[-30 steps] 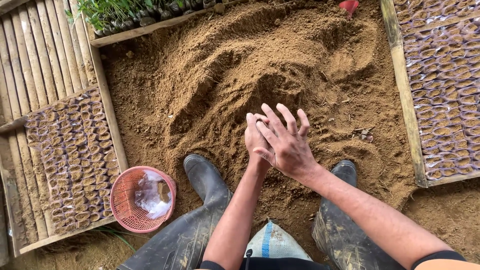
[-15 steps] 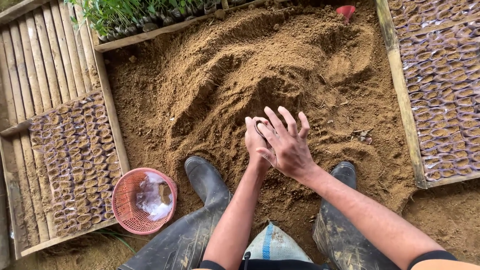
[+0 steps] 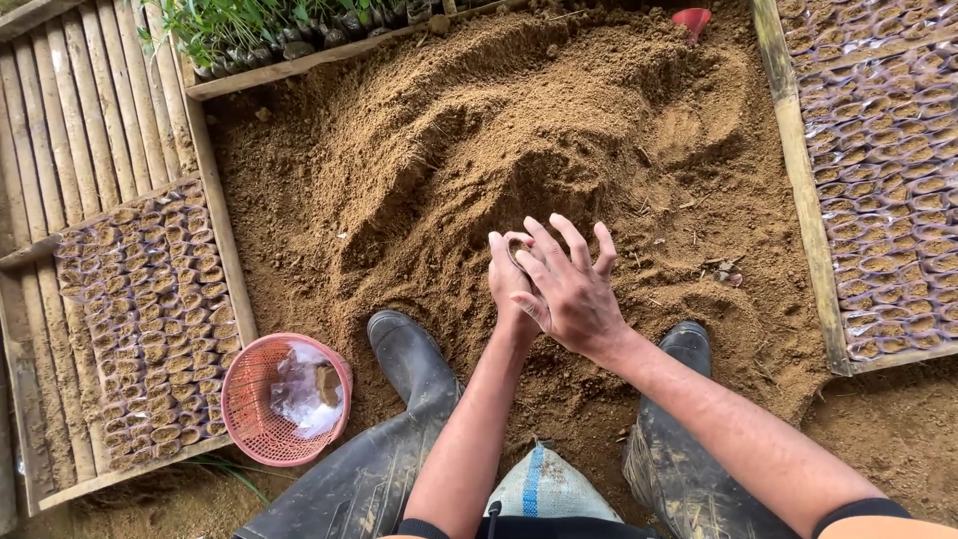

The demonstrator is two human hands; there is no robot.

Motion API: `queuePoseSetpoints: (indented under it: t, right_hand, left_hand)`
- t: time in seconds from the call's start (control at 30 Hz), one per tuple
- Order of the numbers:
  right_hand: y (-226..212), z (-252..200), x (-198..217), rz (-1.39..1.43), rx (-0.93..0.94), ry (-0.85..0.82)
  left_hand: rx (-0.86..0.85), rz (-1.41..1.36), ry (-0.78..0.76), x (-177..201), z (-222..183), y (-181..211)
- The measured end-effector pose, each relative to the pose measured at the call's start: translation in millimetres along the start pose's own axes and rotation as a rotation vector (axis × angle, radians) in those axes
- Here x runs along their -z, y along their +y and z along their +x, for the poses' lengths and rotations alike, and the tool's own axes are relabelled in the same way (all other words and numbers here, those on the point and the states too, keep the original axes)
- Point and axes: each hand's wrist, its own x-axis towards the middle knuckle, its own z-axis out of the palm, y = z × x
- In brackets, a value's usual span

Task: Filling small plastic bags with soil, arranging them in a wooden tray, and using a small stick to poke holes for planting.

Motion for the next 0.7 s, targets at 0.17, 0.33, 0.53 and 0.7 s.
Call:
queuePoseSetpoints:
  t: [0.17,0.33,0.53,0.7]
  right_hand:
    - [-2.3,1.0,2.0,-0.005,0.001,-0.011]
    - [-3.7,4.8,6.3,-0.017,-0.006,-0.045]
    - [-12.9,8.0,8.9,-0.053,-0.030,-0.095]
    - [-15.8,10.0,13.7,-0.028,-0.054,-0.131]
  left_hand:
    - [0.065,0.031,0.039,2.0,4.9,-8.1]
    - [0.124,0.022,0.080,7.3,22.4,-24.9]
    - [0.153,0.296,0.063,18.3,53.1,-79.6]
    - [0.049,0.417,0.008,6.5,47.1,-79.7]
